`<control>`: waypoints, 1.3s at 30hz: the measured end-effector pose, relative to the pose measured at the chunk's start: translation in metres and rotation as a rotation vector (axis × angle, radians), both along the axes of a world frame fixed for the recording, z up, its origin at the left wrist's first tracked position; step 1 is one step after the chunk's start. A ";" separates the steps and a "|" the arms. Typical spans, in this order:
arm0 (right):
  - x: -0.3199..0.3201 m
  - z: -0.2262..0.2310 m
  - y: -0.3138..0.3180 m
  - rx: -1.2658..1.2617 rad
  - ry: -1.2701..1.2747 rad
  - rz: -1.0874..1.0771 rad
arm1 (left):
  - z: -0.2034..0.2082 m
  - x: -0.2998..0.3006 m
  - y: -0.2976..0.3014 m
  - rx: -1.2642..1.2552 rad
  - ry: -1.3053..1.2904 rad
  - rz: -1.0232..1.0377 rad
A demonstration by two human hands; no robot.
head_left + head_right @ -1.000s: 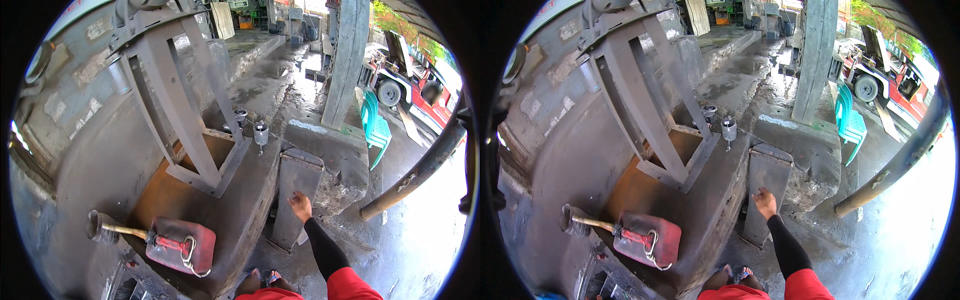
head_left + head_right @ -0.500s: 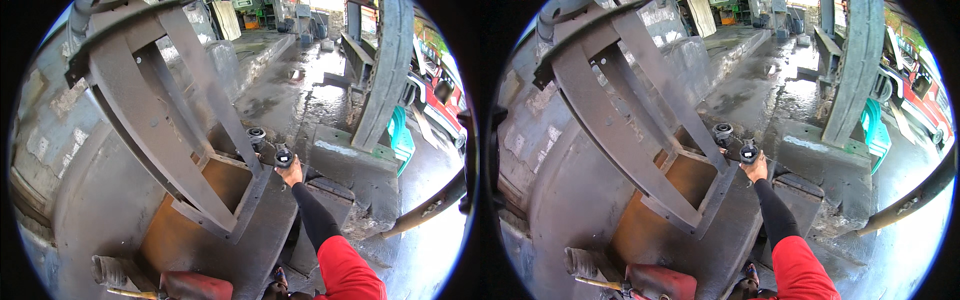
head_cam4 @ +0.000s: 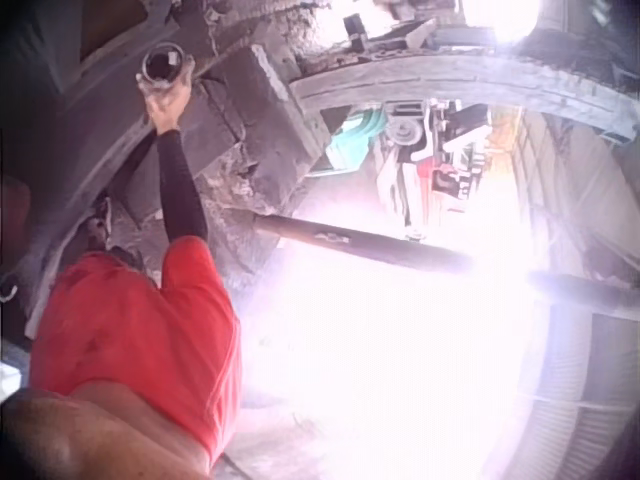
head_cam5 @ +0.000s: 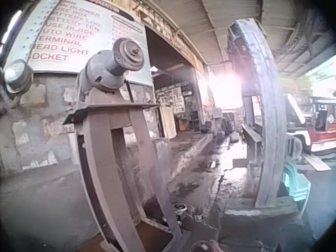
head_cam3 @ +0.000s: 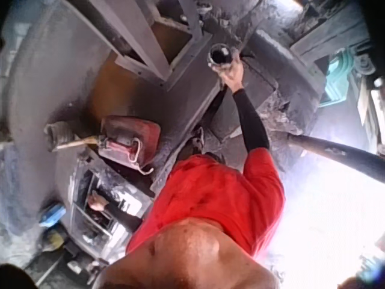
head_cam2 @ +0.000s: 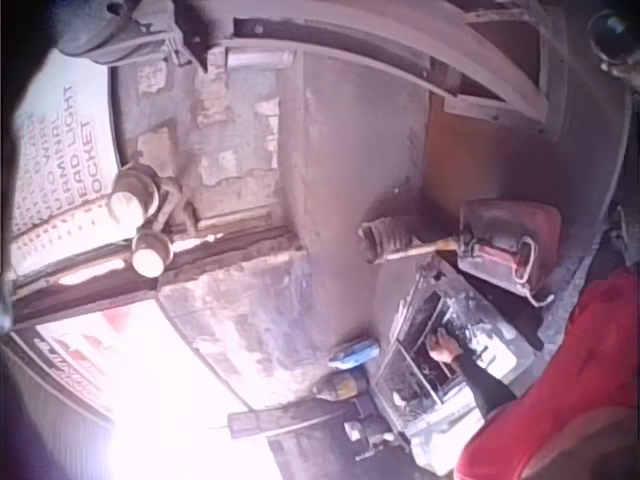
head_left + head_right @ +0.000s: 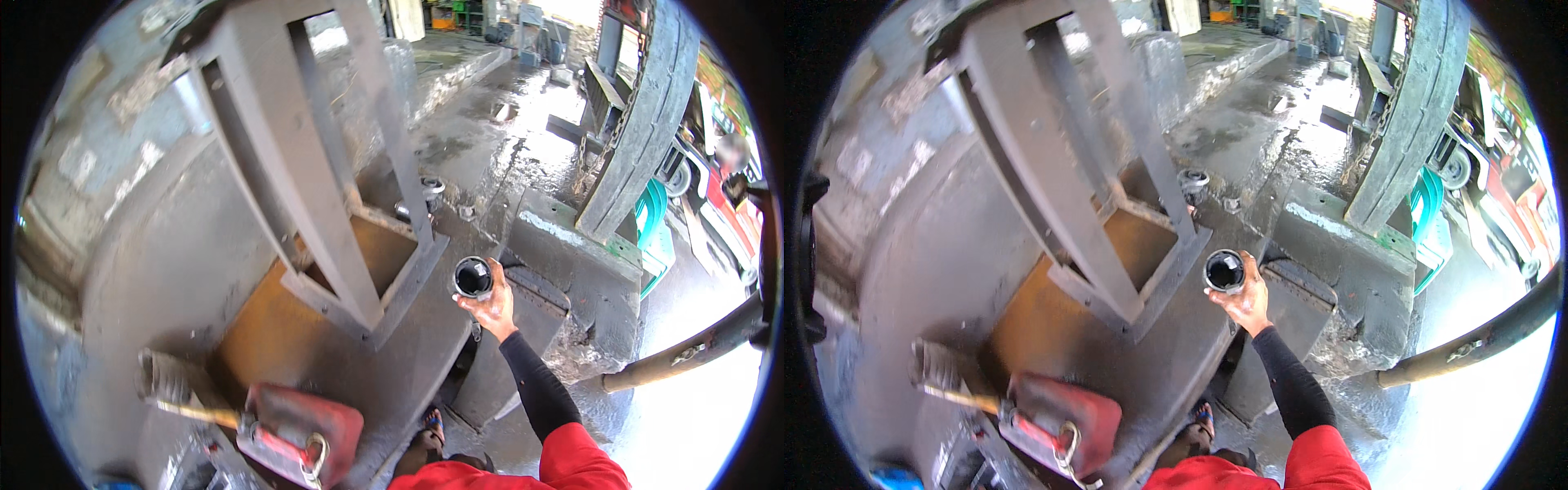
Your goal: The person scrubs several small mechanical parts in a metal sink using a green brush and rinses them with a hose. They handle each part individually, scrubbing surfaces and rinsing before placing them on a nearby metal stand.
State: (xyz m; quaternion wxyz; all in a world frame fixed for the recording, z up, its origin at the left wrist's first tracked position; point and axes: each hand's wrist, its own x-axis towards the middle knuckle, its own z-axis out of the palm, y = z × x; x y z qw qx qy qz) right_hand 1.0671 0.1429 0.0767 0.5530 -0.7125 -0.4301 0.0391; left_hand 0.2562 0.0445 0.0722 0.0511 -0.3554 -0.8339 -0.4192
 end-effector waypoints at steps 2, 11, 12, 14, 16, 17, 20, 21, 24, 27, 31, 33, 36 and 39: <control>-0.042 0.037 -0.038 0.014 -0.216 0.093 | 0.004 0.004 0.021 0.023 -0.295 -0.404; -0.254 0.142 -0.126 0.325 -0.335 0.750 | 0.100 0.189 -0.046 -0.013 -0.911 -1.011; -0.280 0.150 -0.129 0.360 -0.346 0.839 | 0.110 0.199 -0.051 -0.113 -1.041 -1.060; -0.333 0.162 -0.133 0.449 -0.401 0.975 | 0.127 0.204 -0.057 -0.325 -1.377 -1.087; -0.389 0.172 -0.136 0.484 -0.465 1.071 | 0.139 0.185 -0.058 -0.407 -1.708 -1.117; -0.418 0.175 -0.137 0.498 -0.466 1.148 | 0.143 0.170 -0.063 -0.260 -1.845 -1.215; -0.511 0.176 -0.142 0.520 -0.583 1.293 | 0.150 0.105 -0.080 0.111 -1.993 -1.075; -0.545 0.173 -0.142 0.557 -0.642 1.334 | 0.150 0.073 -0.086 0.153 -1.987 -1.015; -0.645 0.157 -0.134 0.492 -0.866 1.499 | 0.136 -0.029 -0.095 0.310 -1.898 -0.919; -0.723 0.120 -0.115 0.297 -0.739 1.490 | 0.114 -0.133 -0.103 0.474 -1.624 -0.735; -0.789 0.020 -0.093 -0.536 -0.035 1.135 | 0.084 -0.247 -0.103 0.350 -1.469 -0.621; -0.807 -0.039 -0.094 -0.738 -0.133 1.090 | 0.072 -0.278 -0.103 0.271 -1.234 -0.645; -0.848 -0.118 -0.089 -1.000 -0.361 0.990 | 0.051 -0.295 -0.095 0.276 -1.184 -0.695; -0.893 -0.167 -0.085 -1.155 -0.444 0.727 | 0.023 -0.292 -0.092 0.225 -1.088 -0.711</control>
